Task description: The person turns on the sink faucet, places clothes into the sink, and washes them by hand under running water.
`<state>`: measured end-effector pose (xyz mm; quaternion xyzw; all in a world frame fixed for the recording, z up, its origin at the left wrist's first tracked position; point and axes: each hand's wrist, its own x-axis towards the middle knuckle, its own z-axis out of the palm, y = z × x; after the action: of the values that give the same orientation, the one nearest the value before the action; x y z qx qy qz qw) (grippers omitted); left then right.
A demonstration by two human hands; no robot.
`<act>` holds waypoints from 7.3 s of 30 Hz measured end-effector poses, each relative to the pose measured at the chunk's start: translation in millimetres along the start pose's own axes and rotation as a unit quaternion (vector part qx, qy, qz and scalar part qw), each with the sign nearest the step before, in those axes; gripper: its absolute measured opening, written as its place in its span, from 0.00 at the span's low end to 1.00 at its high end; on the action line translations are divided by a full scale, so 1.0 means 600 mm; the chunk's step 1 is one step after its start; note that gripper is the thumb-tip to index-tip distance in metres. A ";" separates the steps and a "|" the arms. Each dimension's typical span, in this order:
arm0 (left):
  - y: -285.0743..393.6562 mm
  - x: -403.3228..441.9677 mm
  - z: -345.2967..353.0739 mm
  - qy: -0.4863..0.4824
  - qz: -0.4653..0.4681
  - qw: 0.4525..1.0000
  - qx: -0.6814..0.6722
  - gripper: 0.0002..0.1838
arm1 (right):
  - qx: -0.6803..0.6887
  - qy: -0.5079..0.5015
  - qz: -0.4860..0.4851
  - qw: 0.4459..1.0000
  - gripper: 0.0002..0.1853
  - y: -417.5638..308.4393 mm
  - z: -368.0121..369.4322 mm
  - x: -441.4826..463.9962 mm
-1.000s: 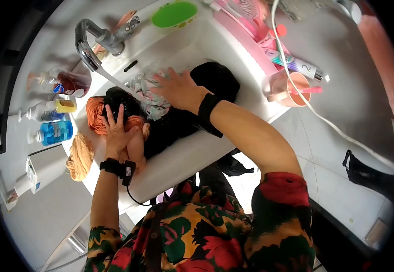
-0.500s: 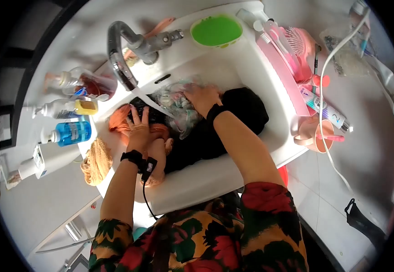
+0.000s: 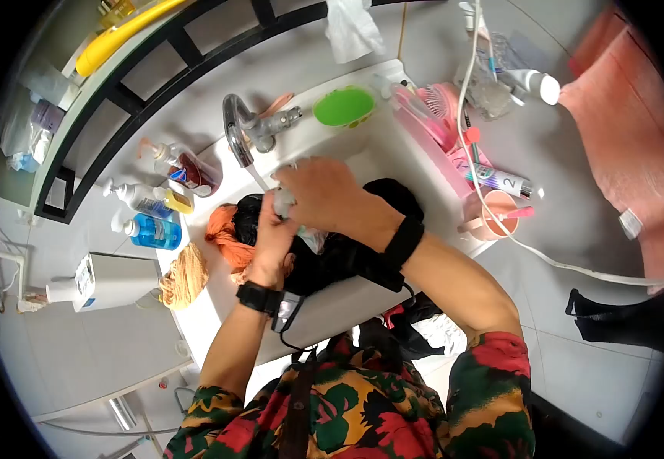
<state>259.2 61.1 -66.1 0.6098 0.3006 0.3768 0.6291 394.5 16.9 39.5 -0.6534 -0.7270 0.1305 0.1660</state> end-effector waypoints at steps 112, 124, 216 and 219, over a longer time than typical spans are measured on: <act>0.122 -0.011 -0.007 -0.070 0.128 0.933 0.330 0.27 | 0.484 0.343 0.130 0.794 0.11 -0.012 0.155 -0.023; -0.160 -0.008 -0.083 -0.285 0.027 0.858 0.427 0.27 | 0.164 -0.042 0.309 0.936 0.21 0.027 0.297 0.018; 0.004 -0.049 -0.096 0.077 0.020 0.955 0.287 0.13 | -0.020 0.130 0.025 0.991 0.07 0.105 0.054 0.026; -0.051 -0.072 -0.077 -0.038 -0.026 0.926 0.375 0.20 | -0.042 -0.010 0.123 0.991 0.14 0.177 0.167 0.009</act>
<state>200.6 50.6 -103.5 0.8071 0.4116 0.1971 0.3746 449.1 36.8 -94.8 -0.7429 -0.6476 0.1254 0.1139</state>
